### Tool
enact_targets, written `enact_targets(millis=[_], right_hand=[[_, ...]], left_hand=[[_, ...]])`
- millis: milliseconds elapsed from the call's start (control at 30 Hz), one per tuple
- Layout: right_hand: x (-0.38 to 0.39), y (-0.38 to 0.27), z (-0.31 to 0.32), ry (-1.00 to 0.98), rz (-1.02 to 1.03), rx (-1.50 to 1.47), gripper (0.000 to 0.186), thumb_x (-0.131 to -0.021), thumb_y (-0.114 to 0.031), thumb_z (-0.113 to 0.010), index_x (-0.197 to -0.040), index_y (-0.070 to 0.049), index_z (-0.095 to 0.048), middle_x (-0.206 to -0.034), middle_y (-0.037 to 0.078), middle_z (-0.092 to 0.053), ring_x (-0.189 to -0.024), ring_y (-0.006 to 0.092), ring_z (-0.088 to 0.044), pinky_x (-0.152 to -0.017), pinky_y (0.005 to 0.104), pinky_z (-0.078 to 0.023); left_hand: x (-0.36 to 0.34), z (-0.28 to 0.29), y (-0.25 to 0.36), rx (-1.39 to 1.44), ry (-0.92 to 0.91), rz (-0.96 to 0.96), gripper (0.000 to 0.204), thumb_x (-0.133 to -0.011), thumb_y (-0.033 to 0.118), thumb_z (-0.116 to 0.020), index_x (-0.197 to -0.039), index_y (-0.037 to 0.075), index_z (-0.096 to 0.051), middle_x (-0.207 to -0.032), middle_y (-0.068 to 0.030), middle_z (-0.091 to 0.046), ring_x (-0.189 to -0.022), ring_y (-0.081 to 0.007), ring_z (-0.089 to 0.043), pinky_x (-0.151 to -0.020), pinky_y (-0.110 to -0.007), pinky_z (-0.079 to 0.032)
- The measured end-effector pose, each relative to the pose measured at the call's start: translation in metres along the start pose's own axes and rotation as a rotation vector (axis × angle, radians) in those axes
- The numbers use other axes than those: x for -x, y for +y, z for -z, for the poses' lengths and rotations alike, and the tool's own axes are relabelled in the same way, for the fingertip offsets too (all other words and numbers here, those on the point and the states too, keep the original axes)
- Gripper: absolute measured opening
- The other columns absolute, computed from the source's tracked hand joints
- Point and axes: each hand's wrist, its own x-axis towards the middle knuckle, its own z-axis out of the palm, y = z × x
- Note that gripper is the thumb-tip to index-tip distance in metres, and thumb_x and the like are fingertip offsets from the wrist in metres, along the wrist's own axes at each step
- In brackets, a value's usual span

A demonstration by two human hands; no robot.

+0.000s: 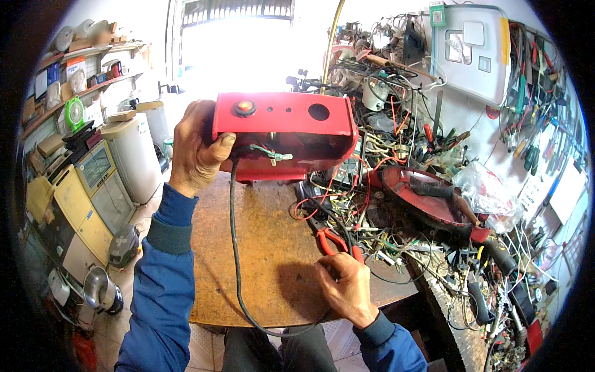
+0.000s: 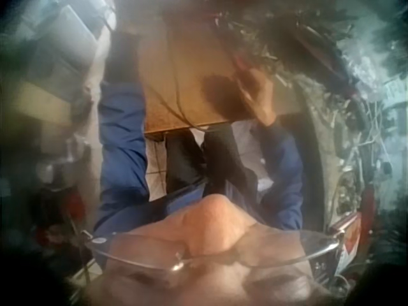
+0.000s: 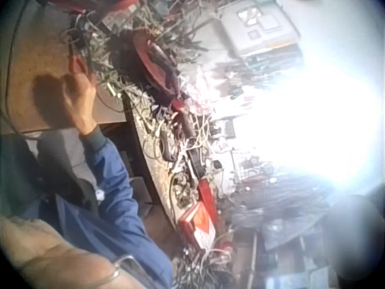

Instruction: The person is seated in a cluttered workshop, working on a red handheld electronic device with a circular metal top. They repeatedly open the casing to access the internal wiring, manipulate the wires with their fingers, and close the casing. The person also flips the device over to inspect the bottom and sides.

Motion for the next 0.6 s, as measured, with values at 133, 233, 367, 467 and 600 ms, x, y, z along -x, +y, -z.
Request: enact_targets(millis=[133, 233, 367, 467, 600], right_hand=[[0.002, 0.008, 0.012, -0.070, -0.092, 0.027, 0.014, -0.091, -0.008, -0.078, -0.099, 0.002, -0.077, -0.088, 0.020, -0.076, -0.079, 0.0337, -0.076, -0.070, 0.0409, -0.058], [0.003, 0.015, 0.027, -0.162, -0.071, 0.059, 0.015, -0.091, -0.009, -0.078, -0.099, 0.003, -0.077, -0.088, 0.021, -0.074, -0.081, 0.0377, -0.075, -0.072, 0.0425, -0.058], [0.012, 0.031, 0.042, -0.151, -0.080, 0.134, 0.013, -0.090, -0.008, -0.080, -0.099, 0.002, -0.079, -0.086, 0.017, -0.074, -0.077, 0.0298, -0.073, -0.069, 0.0382, -0.056], [0.016, 0.029, 0.050, -0.177, -0.103, 0.141, 0.015, -0.091, -0.011, -0.079, -0.100, 0.001, -0.078, -0.090, 0.019, -0.073, -0.080, 0.0364, -0.073, -0.071, 0.0429, -0.057], [0.025, 0.046, 0.046, -0.184, -0.091, 0.100, 0.014, -0.092, -0.011, -0.079, -0.099, 0.000, -0.078, -0.090, 0.018, -0.073, -0.080, 0.0377, -0.074, -0.071, 0.0445, -0.058]], left_hand=[[-0.001, -0.004, 0.002, 0.093, 0.028, 0.039, 0.059, -0.088, 0.055, -0.082, -0.111, 0.001, -0.072, -0.097, -0.0124, -0.066, -0.091, -0.0246, -0.064, -0.084, -0.040, -0.054], [0.004, 0.002, -0.011, 0.144, 0.000, 0.061, 0.058, -0.090, 0.052, -0.081, -0.114, 0.000, -0.071, -0.105, -0.0115, -0.066, -0.097, -0.0226, -0.062, -0.087, -0.038, -0.052], [0.006, -0.003, -0.014, 0.135, 0.027, 0.046, 0.066, -0.092, 0.056, -0.078, -0.124, 0.000, -0.070, -0.113, -0.0110, -0.067, -0.104, -0.0217, -0.064, -0.095, -0.035, -0.051], [0.010, -0.002, -0.021, 0.098, 0.035, 0.049, 0.070, -0.095, 0.059, -0.073, -0.131, -0.001, -0.068, -0.110, -0.0073, -0.068, -0.102, -0.0187, -0.062, -0.094, -0.034, -0.051], [0.012, 0.001, -0.022, 0.069, 0.041, 0.104, 0.075, -0.095, 0.062, -0.069, -0.134, -0.002, -0.067, -0.107, -0.0052, -0.067, -0.096, -0.0171, -0.060, -0.088, -0.034, -0.050]])
